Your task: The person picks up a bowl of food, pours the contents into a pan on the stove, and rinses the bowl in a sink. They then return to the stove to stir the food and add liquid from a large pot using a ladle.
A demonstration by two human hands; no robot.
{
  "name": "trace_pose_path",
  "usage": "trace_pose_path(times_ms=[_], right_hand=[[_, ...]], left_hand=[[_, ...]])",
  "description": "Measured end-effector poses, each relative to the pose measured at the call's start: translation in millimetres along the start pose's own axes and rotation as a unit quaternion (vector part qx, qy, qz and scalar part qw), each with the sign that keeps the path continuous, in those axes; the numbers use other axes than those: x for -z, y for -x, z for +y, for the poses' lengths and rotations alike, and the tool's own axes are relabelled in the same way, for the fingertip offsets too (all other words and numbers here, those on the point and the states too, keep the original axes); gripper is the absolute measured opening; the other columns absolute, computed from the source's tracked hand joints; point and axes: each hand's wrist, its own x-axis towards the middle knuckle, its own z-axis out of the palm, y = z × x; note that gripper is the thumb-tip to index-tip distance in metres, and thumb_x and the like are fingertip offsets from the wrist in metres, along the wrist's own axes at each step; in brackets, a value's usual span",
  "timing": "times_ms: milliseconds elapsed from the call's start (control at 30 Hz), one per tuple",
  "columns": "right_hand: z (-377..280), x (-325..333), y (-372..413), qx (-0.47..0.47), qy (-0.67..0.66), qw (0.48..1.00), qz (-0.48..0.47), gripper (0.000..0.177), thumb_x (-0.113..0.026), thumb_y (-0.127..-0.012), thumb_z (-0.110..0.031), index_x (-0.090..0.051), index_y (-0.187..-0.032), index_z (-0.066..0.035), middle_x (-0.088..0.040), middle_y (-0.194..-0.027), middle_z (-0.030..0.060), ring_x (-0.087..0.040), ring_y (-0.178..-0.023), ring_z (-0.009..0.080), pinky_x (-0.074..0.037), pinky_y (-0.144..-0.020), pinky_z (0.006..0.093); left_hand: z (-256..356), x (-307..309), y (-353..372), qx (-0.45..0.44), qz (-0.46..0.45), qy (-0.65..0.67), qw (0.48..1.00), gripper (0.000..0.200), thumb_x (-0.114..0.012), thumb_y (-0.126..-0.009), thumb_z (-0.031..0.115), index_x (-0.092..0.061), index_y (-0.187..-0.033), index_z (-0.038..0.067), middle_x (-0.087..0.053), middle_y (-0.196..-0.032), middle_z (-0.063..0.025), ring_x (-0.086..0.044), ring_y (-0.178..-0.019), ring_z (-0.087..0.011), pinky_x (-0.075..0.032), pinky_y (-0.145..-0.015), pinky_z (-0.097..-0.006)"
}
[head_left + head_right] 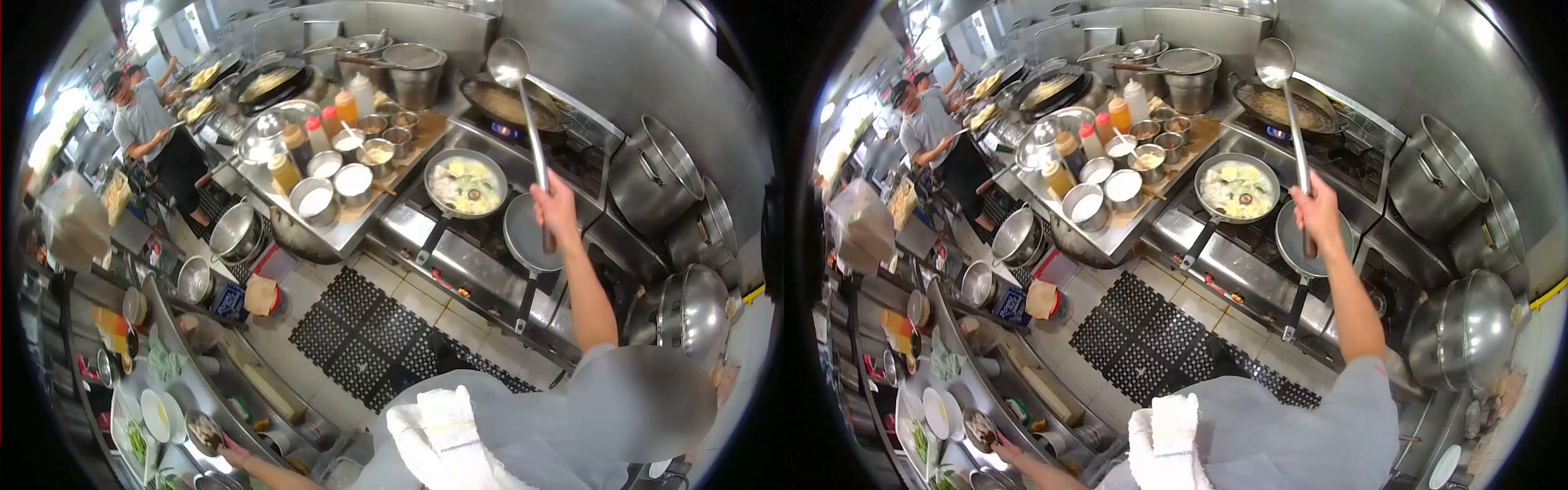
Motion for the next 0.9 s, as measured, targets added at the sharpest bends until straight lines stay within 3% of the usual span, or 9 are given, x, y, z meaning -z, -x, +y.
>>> trace_pose_path(times_ms=[67, 100, 333, 467, 633, 767, 867, 900], right_hand=[[12, 27, -55, -0.008, 0.000, 1.000, 0.004, 0.006, -0.055, -0.088, -0.006, -0.052, -0.092, -0.003, -0.045, -0.059, -0.0022, -0.043, -0.042, 0.0043, -0.036, -0.034, 0.0216], [27, 42, -86, -0.023, 0.007, 1.000, 0.010, 0.004, -0.055, -0.087, -0.006, -0.053, -0.088, -0.003, -0.046, -0.059, -0.0013, -0.044, -0.043, 0.0056, -0.036, -0.034, 0.0224], [86, 105, -218, -0.062, 0.092, 0.994, 0.017, 0.013, -0.057, -0.086, -0.006, -0.051, -0.077, 0.000, -0.050, -0.059, 0.0031, -0.048, -0.044, 0.0099, -0.039, -0.038, 0.0263], [108, 124, -258, -0.091, 0.100, 0.991, 0.001, 0.016, -0.057, -0.086, -0.008, -0.052, -0.073, 0.000, -0.051, -0.058, 0.0045, -0.048, -0.043, 0.0122, -0.040, -0.040, 0.0280], [119, 133, -282, -0.114, 0.087, 0.989, -0.017, 0.016, -0.058, -0.085, -0.008, -0.052, -0.073, 0.001, -0.052, -0.058, 0.0055, -0.049, -0.044, 0.0133, -0.040, -0.040, 0.0283], [124, 135, -293, -0.131, 0.085, 0.987, -0.025, 0.015, -0.058, -0.085, -0.005, -0.052, -0.075, 0.004, -0.052, -0.059, 0.0058, -0.050, -0.044, 0.0132, -0.041, -0.040, 0.0287], [134, 136, -298, -0.132, 0.070, 0.988, -0.024, 0.016, -0.058, -0.085, -0.006, -0.052, -0.072, 0.002, -0.051, -0.057, 0.0055, -0.049, -0.044, 0.0130, -0.039, -0.039, 0.0289], [136, 137, -299, -0.132, 0.063, 0.989, -0.022, 0.018, -0.058, -0.085, -0.007, -0.052, -0.070, 0.001, -0.051, -0.056, 0.0053, -0.049, -0.043, 0.0130, -0.039, -0.039, 0.0288]], left_hand=[[-1, 8, 29, 0.036, 0.023, 0.004, 0.999, 0.045, -0.048, -0.085, 0.016, -0.046, -0.119, -0.013, -0.054, -0.116, -0.0196, -0.058, -0.102, -0.0299, -0.052, -0.094, -0.0344], [-8, 19, 33, 0.057, 0.030, 0.014, 0.998, 0.044, -0.049, -0.083, 0.014, -0.048, -0.120, -0.009, -0.055, -0.116, -0.0177, -0.059, -0.102, -0.0294, -0.053, -0.093, -0.0354], [-35, 26, 170, -0.015, -0.024, -0.193, 0.981, 0.037, -0.054, -0.084, 0.021, -0.056, -0.113, -0.003, -0.059, -0.107, -0.0158, -0.060, -0.096, -0.0282, -0.051, -0.086, -0.0338], [-50, 41, 213, -0.113, -0.074, -0.364, 0.922, 0.034, -0.056, -0.085, 0.024, -0.060, -0.109, 0.001, -0.062, -0.103, -0.0147, -0.061, -0.093, -0.0275, -0.050, -0.082, -0.0328], [-54, 51, 230, -0.185, -0.125, -0.469, 0.854, 0.030, -0.060, -0.087, 0.029, -0.066, -0.104, 0.005, -0.066, -0.097, -0.0134, -0.062, -0.089, -0.0267, -0.048, -0.077, -0.0317], [-68, 41, 238, -0.102, -0.071, -0.396, 0.910, 0.027, -0.064, -0.082, 0.018, -0.064, -0.105, 0.002, -0.063, -0.093, -0.0126, -0.059, -0.090, -0.0287, -0.048, -0.080, -0.0354], [-66, 25, 254, 0.047, -0.083, -0.201, 0.975, 0.029, -0.062, -0.083, 0.014, -0.060, -0.106, -0.002, -0.059, -0.095, -0.0124, -0.056, -0.093, -0.0261, -0.048, -0.084, -0.0344], [-62, 15, 268, 0.051, -0.077, -0.186, 0.978, 0.030, -0.060, -0.085, 0.016, -0.059, -0.108, -0.003, -0.059, -0.098, -0.0127, -0.055, -0.093, -0.0253, -0.048, -0.084, -0.0344]])
